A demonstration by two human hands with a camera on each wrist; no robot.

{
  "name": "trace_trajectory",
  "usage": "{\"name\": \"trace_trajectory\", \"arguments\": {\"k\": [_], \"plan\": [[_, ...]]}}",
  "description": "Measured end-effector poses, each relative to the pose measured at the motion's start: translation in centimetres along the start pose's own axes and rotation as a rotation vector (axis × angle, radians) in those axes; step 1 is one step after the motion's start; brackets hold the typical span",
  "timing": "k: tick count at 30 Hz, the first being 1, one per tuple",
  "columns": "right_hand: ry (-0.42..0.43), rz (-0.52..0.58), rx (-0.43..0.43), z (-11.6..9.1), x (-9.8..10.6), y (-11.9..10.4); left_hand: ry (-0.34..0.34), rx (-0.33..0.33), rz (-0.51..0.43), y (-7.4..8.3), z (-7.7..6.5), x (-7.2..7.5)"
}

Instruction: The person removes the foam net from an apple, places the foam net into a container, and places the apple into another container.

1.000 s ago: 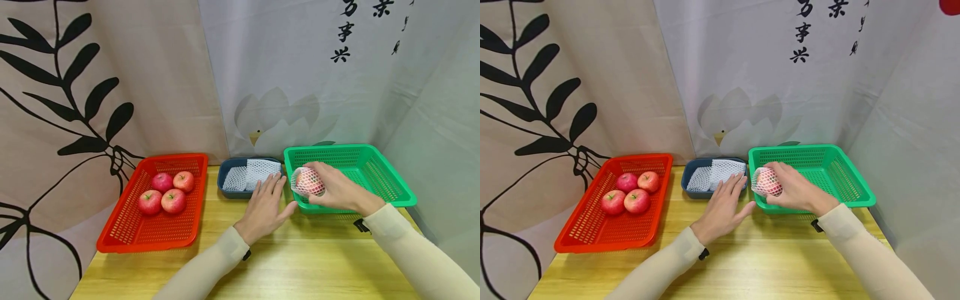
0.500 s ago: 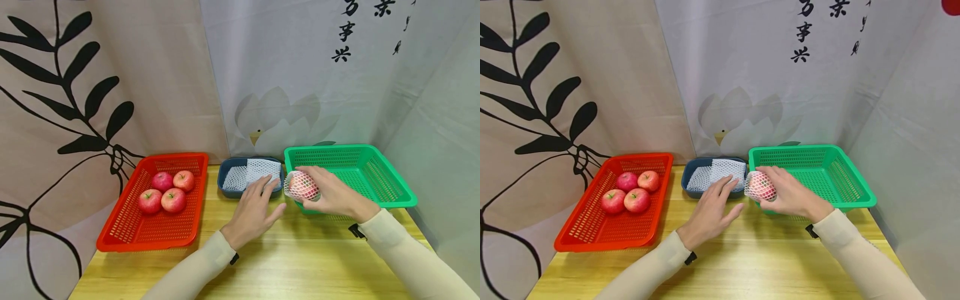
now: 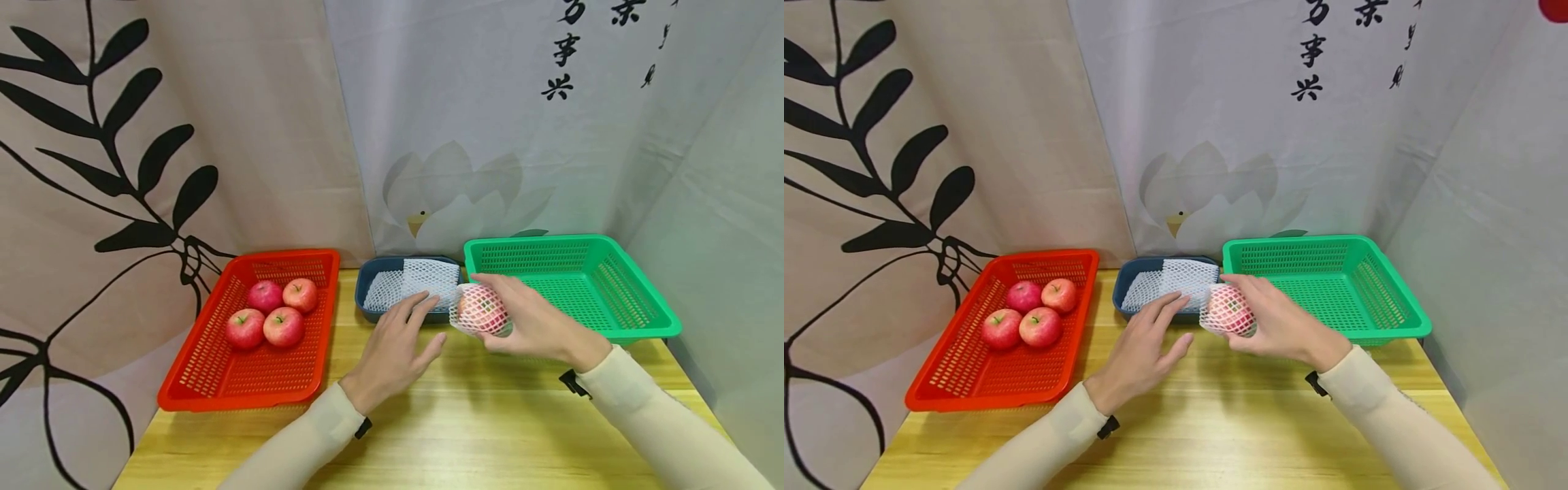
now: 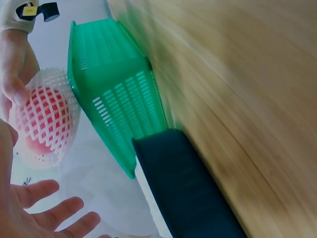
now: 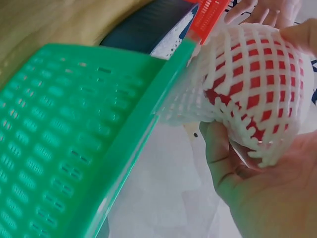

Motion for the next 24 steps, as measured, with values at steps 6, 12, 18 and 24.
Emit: {"name": "trace_trajectory", "arguments": {"k": [6, 12, 18, 24], "plan": [[-0.025, 0.029, 0.008, -0.1, -0.9, -0.9, -0.002, 0.004, 0.004, -0.4, -0.9, 0.7], [-0.047, 0.036, 0.019, 0.1, -1.9, -1.5, 0.007, -0.007, 0.019, -0.5, -1.6, 1.5], [-0.051, 0.039, 0.055, 0.1, -2.5, -2.4, -0.001, -0.006, 0.046, -0.6, -2.5, 1.9], [-0.055, 0.044, 0.106, 0.2, -3.1, -3.4, 0.011, -0.017, 0.056, -0.6, -3.2, 2.5]]}}
Point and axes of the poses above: each hand's wrist, its own z-axis towards the middle knuckle, its own x-axis out of the back of the hand, y = z × x, the point moved 5 cm from there along z, towards the middle knuckle, and after that the axes turned 10 degrees about -x, right-handed, at the moved point
